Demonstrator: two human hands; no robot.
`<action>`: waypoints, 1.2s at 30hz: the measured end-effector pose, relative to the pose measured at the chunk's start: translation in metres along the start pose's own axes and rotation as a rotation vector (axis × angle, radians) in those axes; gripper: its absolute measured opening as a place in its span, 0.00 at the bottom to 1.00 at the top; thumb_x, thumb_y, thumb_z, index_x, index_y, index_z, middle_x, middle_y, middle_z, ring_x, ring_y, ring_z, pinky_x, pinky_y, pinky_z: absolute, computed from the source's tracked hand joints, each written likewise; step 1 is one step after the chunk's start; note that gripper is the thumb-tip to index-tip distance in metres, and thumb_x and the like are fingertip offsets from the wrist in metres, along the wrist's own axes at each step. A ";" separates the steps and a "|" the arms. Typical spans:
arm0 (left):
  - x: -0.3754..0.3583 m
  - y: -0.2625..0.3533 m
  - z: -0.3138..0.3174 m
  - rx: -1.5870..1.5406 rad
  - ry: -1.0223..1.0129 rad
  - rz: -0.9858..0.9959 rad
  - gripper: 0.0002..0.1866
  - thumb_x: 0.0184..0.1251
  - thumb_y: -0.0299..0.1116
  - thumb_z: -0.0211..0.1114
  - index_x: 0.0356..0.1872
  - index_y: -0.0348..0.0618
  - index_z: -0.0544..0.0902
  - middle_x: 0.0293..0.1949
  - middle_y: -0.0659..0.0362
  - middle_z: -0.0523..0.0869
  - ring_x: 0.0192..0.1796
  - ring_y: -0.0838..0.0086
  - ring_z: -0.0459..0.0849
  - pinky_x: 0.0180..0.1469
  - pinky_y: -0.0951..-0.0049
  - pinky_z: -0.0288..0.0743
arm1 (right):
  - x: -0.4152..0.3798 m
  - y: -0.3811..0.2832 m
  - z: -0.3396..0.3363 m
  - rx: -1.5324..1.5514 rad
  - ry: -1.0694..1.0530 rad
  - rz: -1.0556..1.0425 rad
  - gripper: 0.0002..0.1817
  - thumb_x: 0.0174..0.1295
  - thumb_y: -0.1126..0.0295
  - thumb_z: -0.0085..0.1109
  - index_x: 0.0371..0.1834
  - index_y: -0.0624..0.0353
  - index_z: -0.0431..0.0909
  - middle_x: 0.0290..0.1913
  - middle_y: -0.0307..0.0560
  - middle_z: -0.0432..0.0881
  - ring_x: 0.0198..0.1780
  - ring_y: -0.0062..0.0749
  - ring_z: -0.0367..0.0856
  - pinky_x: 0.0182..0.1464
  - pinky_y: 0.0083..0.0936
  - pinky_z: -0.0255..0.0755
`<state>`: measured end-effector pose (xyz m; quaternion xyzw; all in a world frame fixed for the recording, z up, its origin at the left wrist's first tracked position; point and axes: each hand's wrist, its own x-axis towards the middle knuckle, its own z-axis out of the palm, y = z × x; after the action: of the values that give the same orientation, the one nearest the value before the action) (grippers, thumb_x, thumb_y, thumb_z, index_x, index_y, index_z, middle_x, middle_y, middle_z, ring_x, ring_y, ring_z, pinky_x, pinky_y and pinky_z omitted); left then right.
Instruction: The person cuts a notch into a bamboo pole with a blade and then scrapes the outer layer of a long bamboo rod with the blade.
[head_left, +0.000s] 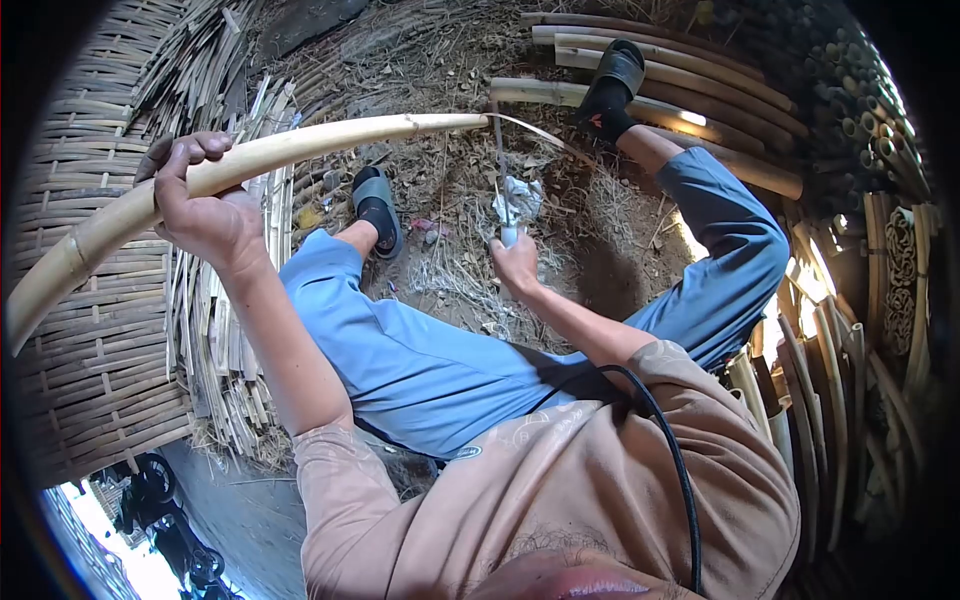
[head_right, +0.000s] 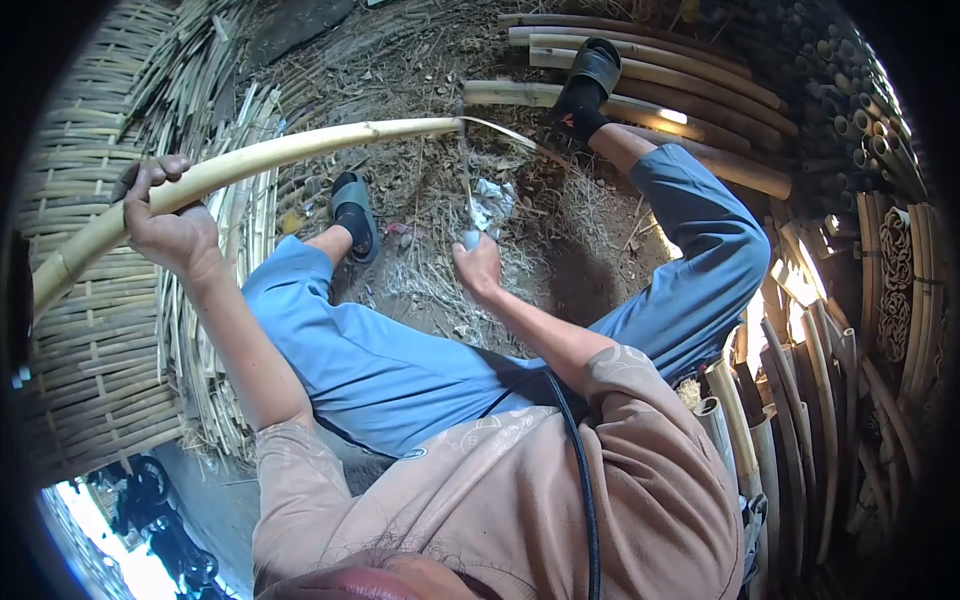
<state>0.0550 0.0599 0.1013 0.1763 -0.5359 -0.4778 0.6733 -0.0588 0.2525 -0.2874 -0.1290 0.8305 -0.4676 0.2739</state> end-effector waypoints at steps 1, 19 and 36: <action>-0.001 -0.001 -0.002 -0.012 -0.031 -0.001 0.04 0.60 0.28 0.58 0.35 0.40 0.76 0.27 0.59 0.72 0.32 0.68 0.73 0.46 0.62 0.72 | 0.008 -0.013 -0.014 -0.057 -0.117 -0.059 0.15 0.58 0.65 0.63 0.43 0.66 0.81 0.36 0.60 0.86 0.36 0.47 0.86 0.41 0.44 0.78; 0.002 -0.002 -0.008 -0.179 -0.286 0.021 0.16 0.50 0.27 0.60 0.43 0.36 0.77 0.29 0.55 0.75 0.32 0.67 0.75 0.44 0.61 0.71 | 0.094 0.001 -0.038 -0.204 -0.285 0.082 0.21 0.56 0.60 0.66 0.45 0.69 0.86 0.44 0.64 0.88 0.48 0.49 0.89 0.52 0.40 0.80; -0.002 -0.004 -0.008 -0.143 -0.251 0.018 0.17 0.51 0.30 0.60 0.43 0.37 0.79 0.29 0.57 0.74 0.33 0.67 0.73 0.46 0.61 0.69 | 0.051 -0.017 -0.020 -0.251 -0.513 0.124 0.18 0.59 0.65 0.64 0.46 0.69 0.83 0.42 0.60 0.88 0.39 0.41 0.90 0.42 0.39 0.84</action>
<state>0.0607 0.0579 0.0941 0.0620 -0.5820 -0.5270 0.6162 -0.1123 0.2335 -0.2823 -0.2250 0.7917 -0.2957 0.4849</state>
